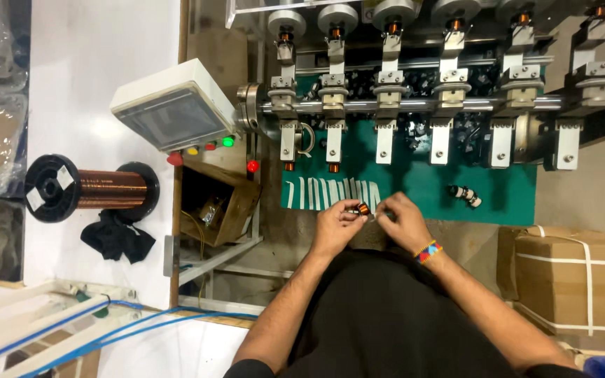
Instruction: The person carries a copper wire spool across the floor and places it with other spools, then works at a coil winding machine, using scissors to cut and trim wire and arranging small wound bobbins on the machine bed. The person later unwinds copper wire from a large spool by hand and coils it into a cardboard tray.
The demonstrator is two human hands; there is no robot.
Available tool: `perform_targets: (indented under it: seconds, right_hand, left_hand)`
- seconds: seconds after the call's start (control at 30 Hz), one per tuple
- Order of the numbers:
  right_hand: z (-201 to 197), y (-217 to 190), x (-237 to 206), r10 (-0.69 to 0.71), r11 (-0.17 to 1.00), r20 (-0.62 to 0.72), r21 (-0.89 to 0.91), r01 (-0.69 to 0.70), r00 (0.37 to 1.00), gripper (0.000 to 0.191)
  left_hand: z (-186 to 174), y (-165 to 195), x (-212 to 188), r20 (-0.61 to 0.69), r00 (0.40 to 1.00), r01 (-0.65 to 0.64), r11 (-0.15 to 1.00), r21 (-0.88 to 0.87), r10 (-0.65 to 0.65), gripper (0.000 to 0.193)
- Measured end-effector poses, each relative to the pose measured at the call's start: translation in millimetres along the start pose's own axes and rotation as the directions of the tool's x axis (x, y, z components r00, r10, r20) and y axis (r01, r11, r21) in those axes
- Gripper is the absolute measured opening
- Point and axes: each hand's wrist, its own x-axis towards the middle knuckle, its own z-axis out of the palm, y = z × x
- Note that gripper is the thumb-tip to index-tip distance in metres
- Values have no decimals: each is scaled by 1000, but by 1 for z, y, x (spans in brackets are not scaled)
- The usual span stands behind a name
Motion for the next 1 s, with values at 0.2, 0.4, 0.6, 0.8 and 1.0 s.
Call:
perform_targets:
  seconds: [0.2,0.4,0.6,0.8,1.0]
  right_hand:
    - [-6,-51,-15,4,981,-145,191,24,989,20]
    - [-1,-41,-22,75,992,-274,117,-44,959,27]
    - [14,-20,-55,371,819,90,436,-372,924,28]
    - [-5,-34,-55,370,878,-41,341,-335,928,15]
    - [-26,-52,-32,-405,877,-294,-392,277,866,15]
  left_hand:
    - [-13,44,16,221,927,-349,913,211,304,50]
    - [-14,68,19,438,737,-631,755,175,514,44]
    - [-17,71,19,302,847,-514,817,260,437,37]
    - [-18,63,22,394,905,40,892,-450,159,32]
    - [-11,57,18,662,727,610,615,-500,-184,23]
